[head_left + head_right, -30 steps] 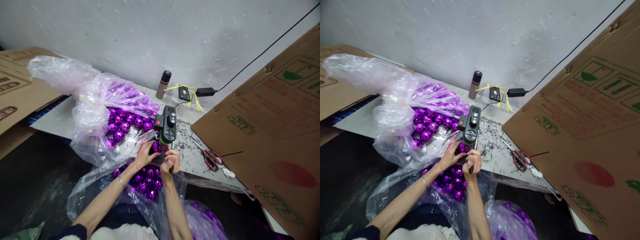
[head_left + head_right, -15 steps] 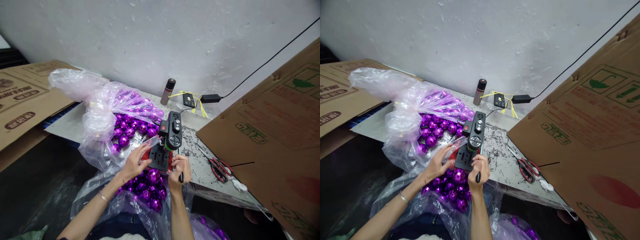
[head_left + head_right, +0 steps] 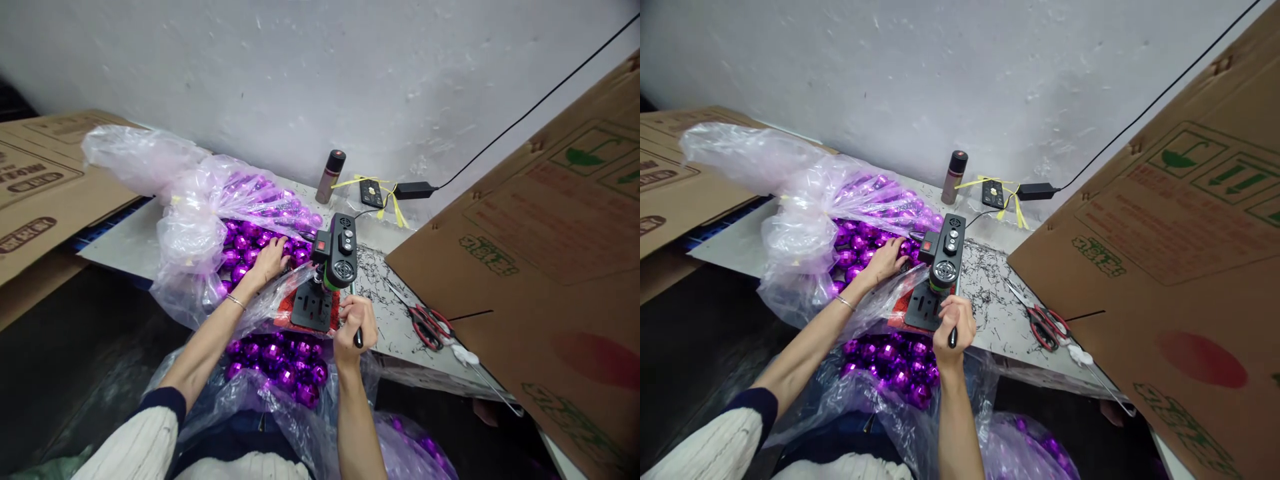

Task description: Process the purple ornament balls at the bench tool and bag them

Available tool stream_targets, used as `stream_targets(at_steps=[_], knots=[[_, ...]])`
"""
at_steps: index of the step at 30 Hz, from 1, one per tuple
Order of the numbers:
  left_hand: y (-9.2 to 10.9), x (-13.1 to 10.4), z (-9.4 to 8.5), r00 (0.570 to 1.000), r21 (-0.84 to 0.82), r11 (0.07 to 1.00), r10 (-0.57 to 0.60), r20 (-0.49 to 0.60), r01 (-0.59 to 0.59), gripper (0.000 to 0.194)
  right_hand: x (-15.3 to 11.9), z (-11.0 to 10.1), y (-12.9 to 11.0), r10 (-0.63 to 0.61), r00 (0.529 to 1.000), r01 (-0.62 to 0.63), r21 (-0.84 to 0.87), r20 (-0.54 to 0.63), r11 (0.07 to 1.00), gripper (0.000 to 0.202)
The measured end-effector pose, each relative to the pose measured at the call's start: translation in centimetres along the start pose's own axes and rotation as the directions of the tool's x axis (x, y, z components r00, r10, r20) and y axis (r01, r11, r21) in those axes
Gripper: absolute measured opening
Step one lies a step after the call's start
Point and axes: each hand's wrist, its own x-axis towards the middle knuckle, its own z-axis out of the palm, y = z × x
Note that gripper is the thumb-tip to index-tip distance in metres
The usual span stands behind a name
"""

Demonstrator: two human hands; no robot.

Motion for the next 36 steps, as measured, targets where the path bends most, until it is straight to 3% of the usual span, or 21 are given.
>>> stream_targets(at_steps=[4,6,9,12,18,27,36], knots=[[0.0,-3.2,-2.3,0.985,-0.254,0.967,-0.009,-0.175,-0.036,0.058,0.0,0.1,-0.1,0.024,1.0,-0.024,-0.024,-0.005,0.999,0.041],[0.4,-5.8,-2.6,0.977,-0.407,0.913,-0.061,-0.206,-0.029,0.059,-0.1,0.2,-0.2,0.034,0.999,-0.034,-0.034,-0.018,0.999,0.042],[1.8,-9.5,-1.7,0.99,-0.609,0.793,-0.072,-0.124,-0.019,0.064,-0.1,0.3,-0.3,0.036,0.999,-0.037,-0.026,-0.029,0.999,0.042],[3.5,-11.2,0.0,0.999,-0.676,0.737,-0.016,-0.05,-0.022,0.067,-0.1,0.3,-0.3,0.027,0.999,-0.027,-0.019,-0.021,0.999,0.041],[5.4,-10.9,1.7,0.99,-0.629,0.765,0.099,-0.103,-0.142,0.061,-0.3,0.2,0.1,0.013,1.0,-0.013,-0.035,-0.006,0.999,0.04],[4.6,-11.1,2.9,0.984,-0.545,0.82,0.128,-0.124,-0.176,0.062,-0.2,0.3,-0.1,0.008,1.0,-0.009,-0.051,-0.021,0.999,0.039],[4.7,-10.3,2.4,0.972,-0.54,0.808,0.189,-0.141,-0.235,0.061,-0.4,0.3,0.0,0.005,1.0,-0.006,-0.063,-0.023,0.998,0.038]])
